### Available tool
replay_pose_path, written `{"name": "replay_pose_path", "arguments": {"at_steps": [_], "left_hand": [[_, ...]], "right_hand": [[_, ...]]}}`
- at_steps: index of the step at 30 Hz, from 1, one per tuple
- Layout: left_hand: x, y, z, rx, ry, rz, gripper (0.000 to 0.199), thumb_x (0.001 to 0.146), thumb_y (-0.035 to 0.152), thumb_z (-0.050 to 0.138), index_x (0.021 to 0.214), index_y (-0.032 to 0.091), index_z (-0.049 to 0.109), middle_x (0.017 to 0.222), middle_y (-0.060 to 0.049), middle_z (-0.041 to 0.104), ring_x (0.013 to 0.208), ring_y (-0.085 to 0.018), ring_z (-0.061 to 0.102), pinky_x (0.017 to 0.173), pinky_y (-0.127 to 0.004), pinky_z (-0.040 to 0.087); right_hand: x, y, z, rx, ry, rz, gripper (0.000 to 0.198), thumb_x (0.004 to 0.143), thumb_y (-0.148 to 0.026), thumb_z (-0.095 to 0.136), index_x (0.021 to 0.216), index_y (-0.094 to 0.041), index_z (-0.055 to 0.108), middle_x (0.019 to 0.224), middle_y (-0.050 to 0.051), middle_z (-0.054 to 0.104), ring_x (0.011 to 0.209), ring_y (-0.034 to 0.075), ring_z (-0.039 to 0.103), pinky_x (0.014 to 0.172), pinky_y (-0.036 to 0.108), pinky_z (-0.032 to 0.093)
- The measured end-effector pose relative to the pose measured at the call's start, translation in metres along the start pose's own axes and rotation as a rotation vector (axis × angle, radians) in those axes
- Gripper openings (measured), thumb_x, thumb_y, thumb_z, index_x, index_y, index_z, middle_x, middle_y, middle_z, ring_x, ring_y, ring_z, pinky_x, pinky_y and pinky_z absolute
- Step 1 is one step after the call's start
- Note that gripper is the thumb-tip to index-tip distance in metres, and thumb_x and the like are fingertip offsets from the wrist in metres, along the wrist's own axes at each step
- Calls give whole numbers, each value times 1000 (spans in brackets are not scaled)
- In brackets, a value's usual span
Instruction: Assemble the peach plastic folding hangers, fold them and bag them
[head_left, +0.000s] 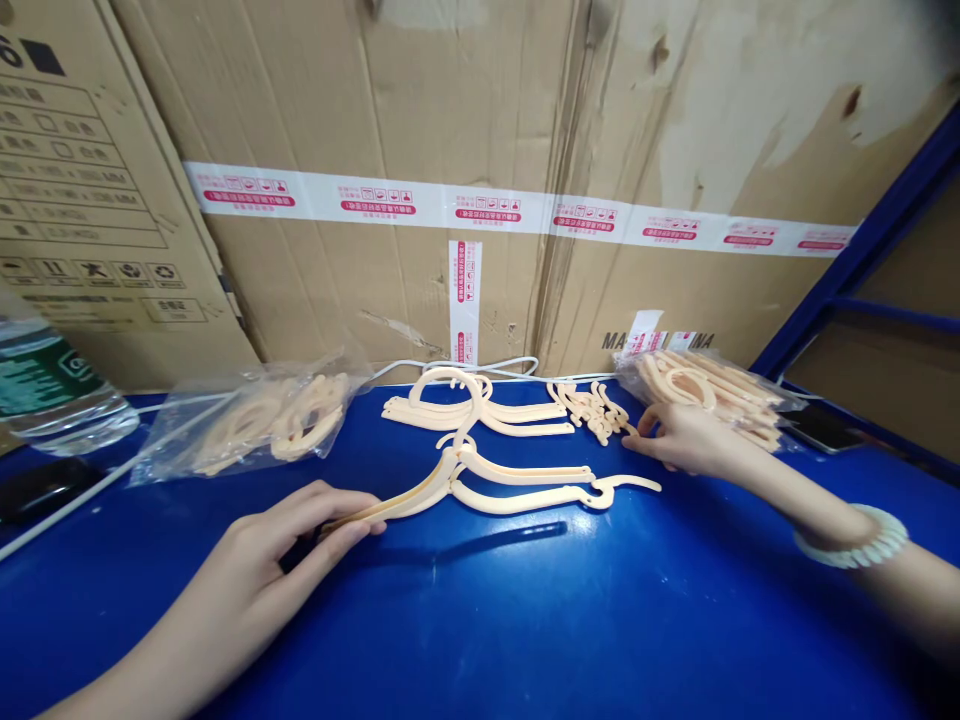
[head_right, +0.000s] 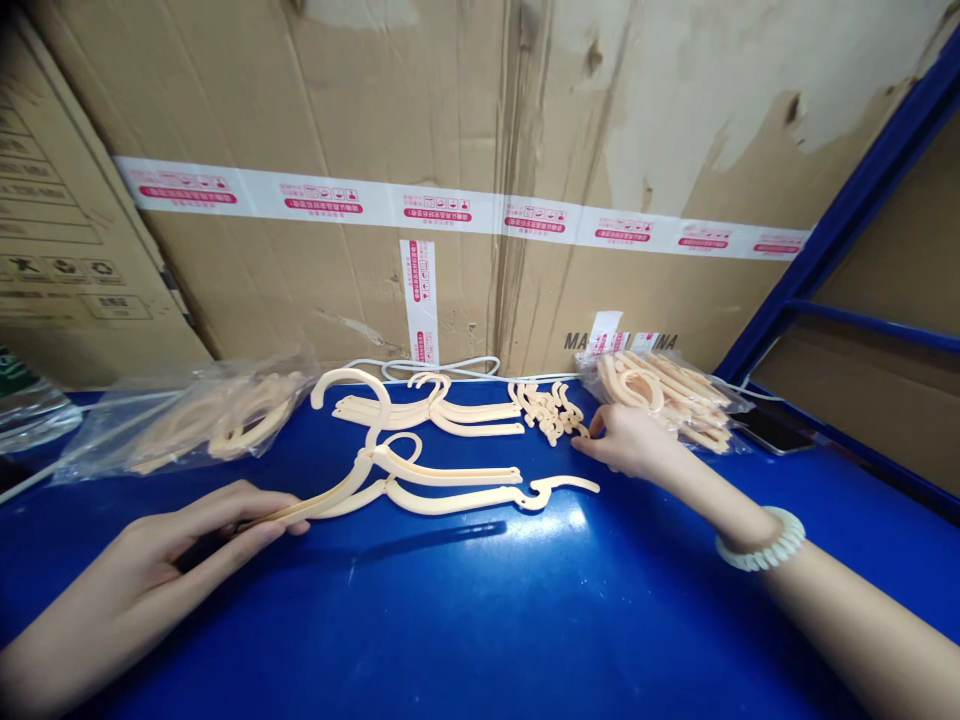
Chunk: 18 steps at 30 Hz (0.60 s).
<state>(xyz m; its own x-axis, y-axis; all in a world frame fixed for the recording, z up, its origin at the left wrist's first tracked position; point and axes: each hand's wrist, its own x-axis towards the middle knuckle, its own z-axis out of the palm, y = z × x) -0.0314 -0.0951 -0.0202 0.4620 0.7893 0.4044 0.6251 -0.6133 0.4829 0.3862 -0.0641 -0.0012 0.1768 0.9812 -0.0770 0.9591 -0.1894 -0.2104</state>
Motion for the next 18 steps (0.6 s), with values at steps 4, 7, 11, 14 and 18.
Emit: {"name": "replay_pose_path", "arguments": {"at_steps": [4, 7, 11, 14, 18], "left_hand": [[-1, -2, 0, 1, -23, -24, 25, 91, 47, 55, 102, 30, 69, 95, 5, 73, 84, -13, 70, 74, -11, 52], [0, -1, 0, -3, -25, -35, 27, 91, 48, 54, 102, 29, 70, 95, 4, 73, 84, -13, 70, 74, -12, 53], [2, 5, 0, -20, -5, -43, 28, 90, 49, 55, 97, 29, 72, 91, 4, 74, 81, -13, 71, 72, -11, 53], [4, 8, 1, -29, 32, -34, 26, 89, 49, 56, 92, 29, 73, 87, 5, 74, 78, -12, 71, 70, -10, 52], [5, 9, 1, -26, 37, -45, 24, 88, 48, 57, 93, 30, 73, 89, 5, 75, 79, -12, 71, 70, -10, 53]], "right_hand": [[-1, 3, -8, 70, -80, 25, 34, 85, -40, 50, 58, -20, 49, 45, 2, 60, 33, 12, 49, 39, 23, 37], [-3, 4, -18, 87, -63, -17, 40, 85, -44, 45, 54, -20, 46, 47, 4, 60, 36, 12, 48, 41, 24, 36], [-8, 11, -34, 41, 67, -90, 38, 77, -45, 50, 49, -20, 46, 45, 3, 55, 44, 14, 48, 49, 28, 35], [-11, 19, -48, 19, 146, -83, 34, 70, -45, 50, 46, -21, 47, 46, 2, 50, 50, 16, 47, 52, 30, 33], [-20, 19, -60, 93, 254, 14, 33, 66, -48, 50, 52, -20, 60, 50, 2, 53, 56, 20, 49, 56, 32, 34]]}}
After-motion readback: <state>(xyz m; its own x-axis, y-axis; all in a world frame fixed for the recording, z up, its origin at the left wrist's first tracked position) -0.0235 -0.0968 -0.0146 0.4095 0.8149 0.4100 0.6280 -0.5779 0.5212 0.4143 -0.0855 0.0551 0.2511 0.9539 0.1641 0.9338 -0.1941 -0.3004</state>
